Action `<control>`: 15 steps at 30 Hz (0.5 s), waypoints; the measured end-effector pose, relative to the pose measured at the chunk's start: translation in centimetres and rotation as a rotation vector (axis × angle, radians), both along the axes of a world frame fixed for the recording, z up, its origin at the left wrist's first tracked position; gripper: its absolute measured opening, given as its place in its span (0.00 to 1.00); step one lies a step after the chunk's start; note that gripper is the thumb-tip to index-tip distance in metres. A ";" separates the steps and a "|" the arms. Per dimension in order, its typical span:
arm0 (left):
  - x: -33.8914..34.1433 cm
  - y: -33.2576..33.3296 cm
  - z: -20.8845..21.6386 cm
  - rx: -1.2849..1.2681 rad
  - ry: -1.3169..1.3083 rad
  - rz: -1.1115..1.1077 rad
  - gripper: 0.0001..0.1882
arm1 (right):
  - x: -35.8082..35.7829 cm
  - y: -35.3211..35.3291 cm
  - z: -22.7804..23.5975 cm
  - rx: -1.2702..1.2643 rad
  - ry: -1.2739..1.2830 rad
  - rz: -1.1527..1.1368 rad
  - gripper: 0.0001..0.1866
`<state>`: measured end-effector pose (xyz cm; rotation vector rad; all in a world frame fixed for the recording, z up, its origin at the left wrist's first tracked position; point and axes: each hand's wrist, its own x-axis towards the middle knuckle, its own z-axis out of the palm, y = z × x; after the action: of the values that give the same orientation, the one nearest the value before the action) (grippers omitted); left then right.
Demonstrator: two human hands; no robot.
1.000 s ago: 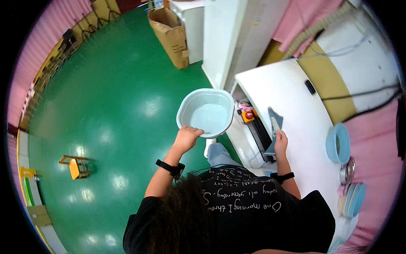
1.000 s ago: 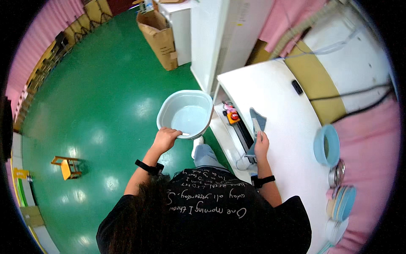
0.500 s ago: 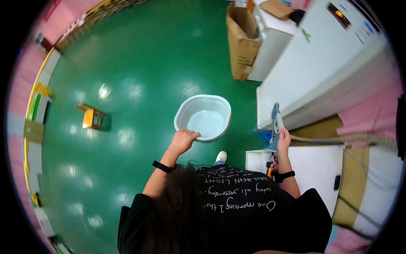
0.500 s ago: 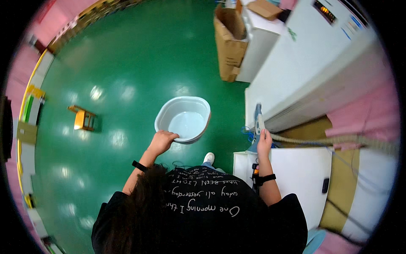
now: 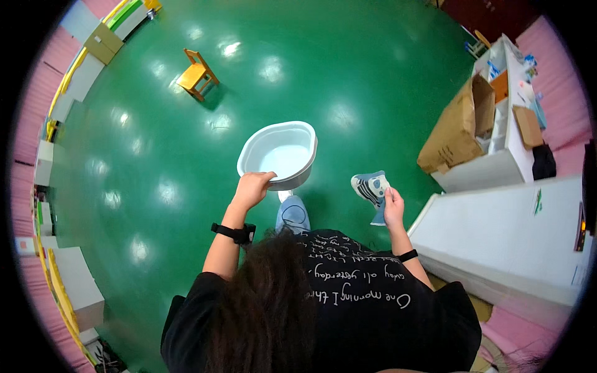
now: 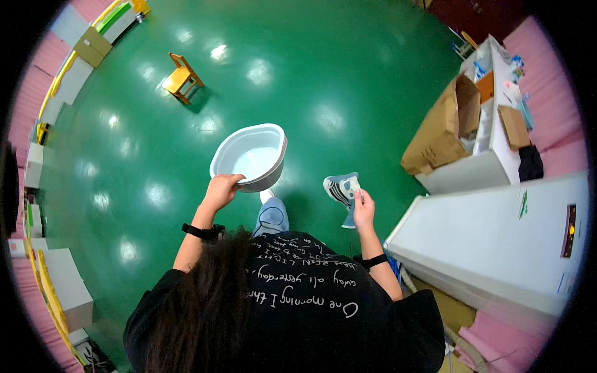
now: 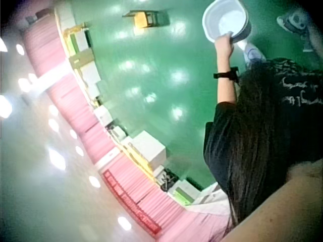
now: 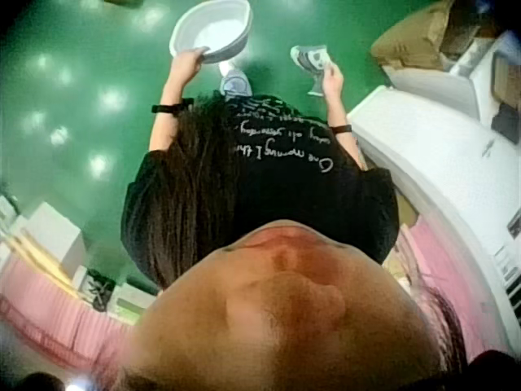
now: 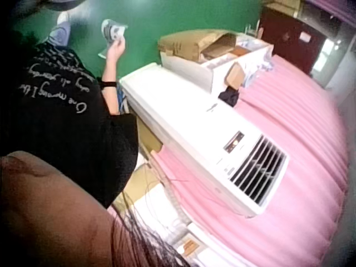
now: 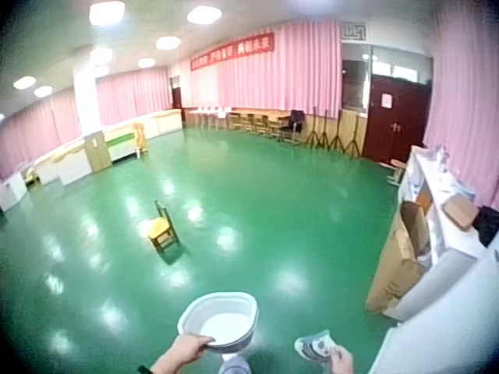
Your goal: The person folds a textile cloth on a table, picks up a stack of light blue and pink plastic basins, walks to a green floor space, sits down, and cleans the inside and outside surfaces of multiple basins one by one with the cloth.
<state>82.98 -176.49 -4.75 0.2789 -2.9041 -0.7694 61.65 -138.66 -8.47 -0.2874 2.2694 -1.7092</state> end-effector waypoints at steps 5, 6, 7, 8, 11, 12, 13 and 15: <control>1.4 -0.4 -1.3 0.030 -0.039 0.074 0.10 | 1.0 0.7 -0.1 -0.046 -0.062 -0.074 0.16; 0.9 -0.4 -1.3 0.032 -0.036 0.075 0.10 | 0.4 1.0 -0.1 -0.045 -0.058 -0.073 0.16; 0.4 -0.4 -1.2 0.028 -0.058 0.060 0.10 | 0.3 1.4 -0.3 -0.057 -0.069 -0.111 0.16; -0.2 -0.2 -1.0 0.023 -0.081 0.043 0.10 | 0.0 1.9 -0.4 -0.070 -0.079 -0.151 0.16; -3.1 1.4 -0.4 0.045 -0.128 0.013 0.10 | -2.7 3.5 -0.2 -0.086 -0.096 -0.132 0.16; -4.6 2.5 0.1 0.038 -0.136 -0.004 0.10 | -4.4 3.9 0.3 -0.104 -0.096 -0.117 0.16; -6.3 4.2 0.6 0.041 -0.148 -0.010 0.10 | -6.4 5.0 1.3 -0.103 -0.105 -0.127 0.16; -11.0 8.6 3.2 0.039 -0.160 -0.028 0.10 | -11.2 9.1 4.3 -0.121 -0.084 -0.073 0.16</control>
<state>71.97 -167.91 -1.57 0.3187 -3.0501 -0.8466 50.50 -129.53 -4.13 -0.1570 2.1456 -1.8625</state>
